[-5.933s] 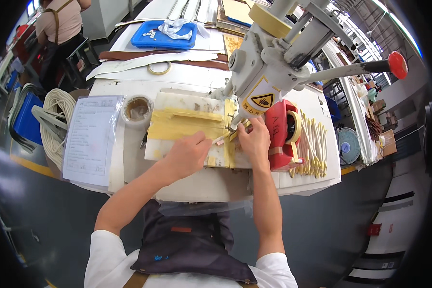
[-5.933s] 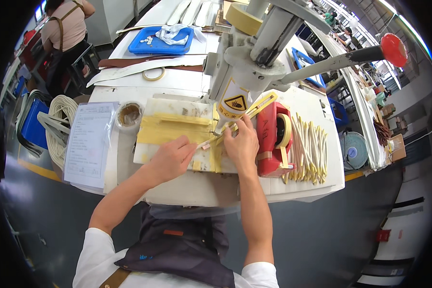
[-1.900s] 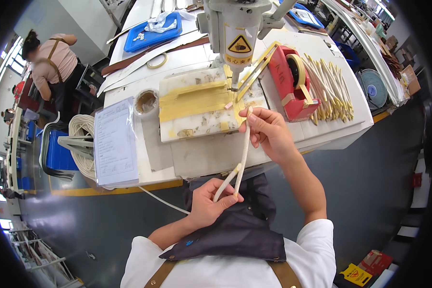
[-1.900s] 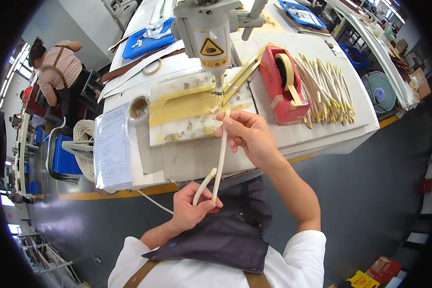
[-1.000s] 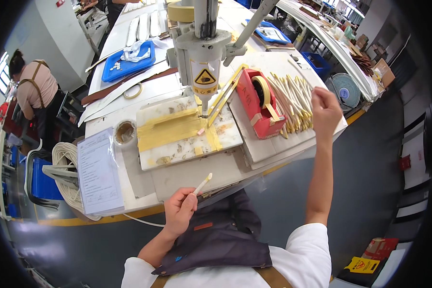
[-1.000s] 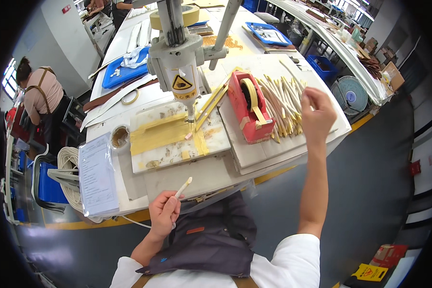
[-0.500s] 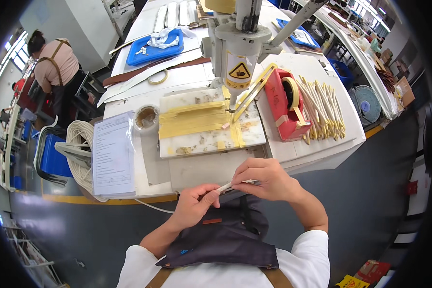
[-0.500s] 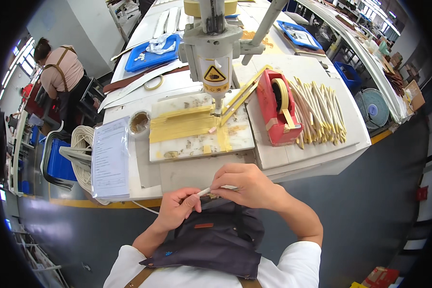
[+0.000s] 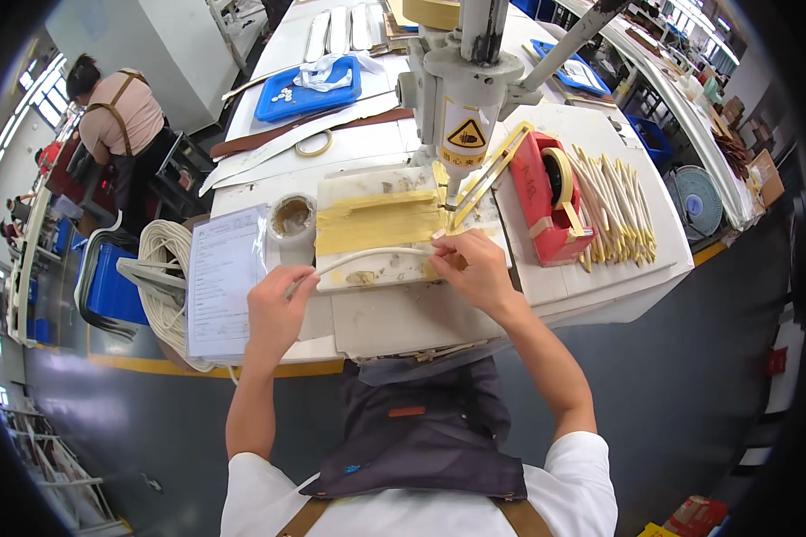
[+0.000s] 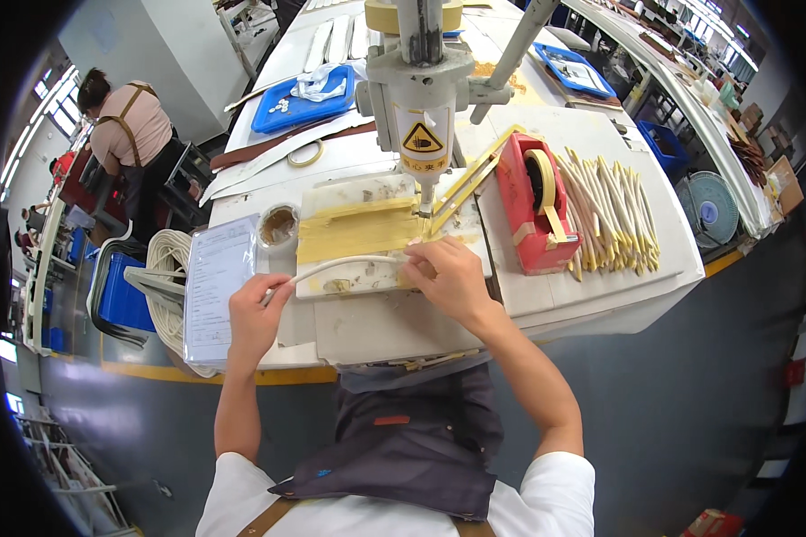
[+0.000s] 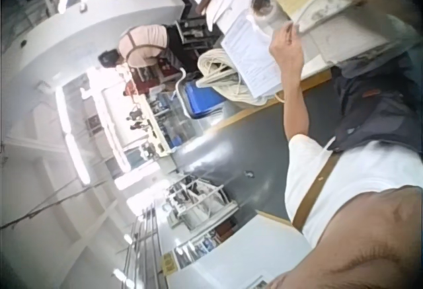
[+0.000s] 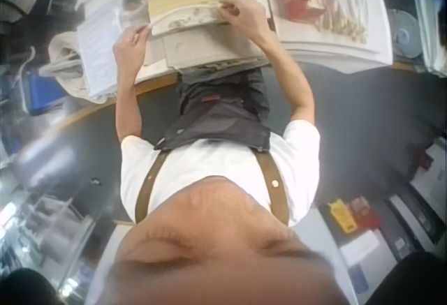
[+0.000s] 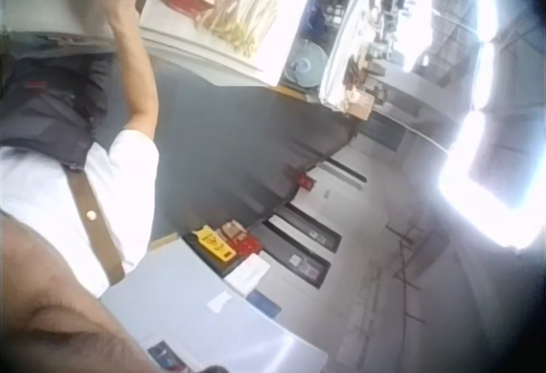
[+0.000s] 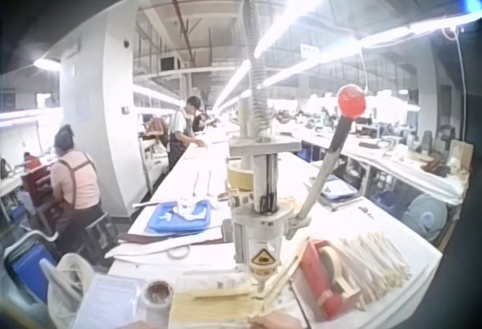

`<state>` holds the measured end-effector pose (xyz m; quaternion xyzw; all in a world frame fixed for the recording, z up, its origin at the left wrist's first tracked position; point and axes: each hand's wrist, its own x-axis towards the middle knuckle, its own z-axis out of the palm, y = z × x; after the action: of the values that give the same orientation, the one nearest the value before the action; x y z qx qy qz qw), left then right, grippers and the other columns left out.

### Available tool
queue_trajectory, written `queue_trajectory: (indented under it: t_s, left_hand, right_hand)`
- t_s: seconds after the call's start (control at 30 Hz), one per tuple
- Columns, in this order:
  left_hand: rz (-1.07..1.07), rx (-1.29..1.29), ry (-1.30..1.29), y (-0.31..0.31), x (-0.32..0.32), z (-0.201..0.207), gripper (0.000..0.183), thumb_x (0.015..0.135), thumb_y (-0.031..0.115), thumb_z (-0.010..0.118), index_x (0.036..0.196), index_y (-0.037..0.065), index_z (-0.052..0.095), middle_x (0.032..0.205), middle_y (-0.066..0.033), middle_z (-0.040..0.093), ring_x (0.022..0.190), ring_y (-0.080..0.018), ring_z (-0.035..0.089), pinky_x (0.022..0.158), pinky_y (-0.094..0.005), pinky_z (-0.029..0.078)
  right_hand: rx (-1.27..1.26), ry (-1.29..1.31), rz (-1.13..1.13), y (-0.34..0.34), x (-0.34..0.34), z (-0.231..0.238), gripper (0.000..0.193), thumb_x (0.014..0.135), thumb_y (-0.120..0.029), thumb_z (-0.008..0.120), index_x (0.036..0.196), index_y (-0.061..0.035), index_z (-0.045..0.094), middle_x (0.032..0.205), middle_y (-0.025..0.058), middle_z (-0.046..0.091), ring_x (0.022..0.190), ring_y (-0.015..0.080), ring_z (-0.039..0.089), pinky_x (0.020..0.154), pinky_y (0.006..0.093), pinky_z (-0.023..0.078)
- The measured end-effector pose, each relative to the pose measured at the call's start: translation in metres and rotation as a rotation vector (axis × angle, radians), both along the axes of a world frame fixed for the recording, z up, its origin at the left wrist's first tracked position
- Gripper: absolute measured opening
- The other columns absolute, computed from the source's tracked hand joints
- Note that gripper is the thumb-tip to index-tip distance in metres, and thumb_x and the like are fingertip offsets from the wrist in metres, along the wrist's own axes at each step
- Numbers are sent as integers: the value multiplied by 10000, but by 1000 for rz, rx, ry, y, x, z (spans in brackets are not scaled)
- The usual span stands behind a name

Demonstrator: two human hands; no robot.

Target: The person repeatedly picks up a white cable, aligns it with a yellow guide on a workbench, and presses down a lever to crimp or attach a yellow connector to the cable end. Finished cables are placed in a pile on the right side of the bench.

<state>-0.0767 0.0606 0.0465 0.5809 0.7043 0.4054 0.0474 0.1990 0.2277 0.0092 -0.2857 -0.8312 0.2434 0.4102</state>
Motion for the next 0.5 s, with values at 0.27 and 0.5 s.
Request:
queue_trajectory:
  t_s: [0.27,0.5]
  left_hand:
    - [-37,-66,175,8,-7,-26,109,908,142,738,960,49,714,871,-102,702,711,-318,682,619,-389,530]
    - [-155,-14,260,10,-15,-27,61,886,41,712,946,35,713,828,-106,698,677,-276,672,571,-358,516]
  right_hand:
    - [96,28,-46,3,0,-5,176,785,-58,782,955,-71,741,914,74,711,866,293,640,766,389,536]
    - [120,-49,-98,0,-2,-5,180,760,-54,767,935,-85,737,920,59,670,867,289,618,761,395,533]
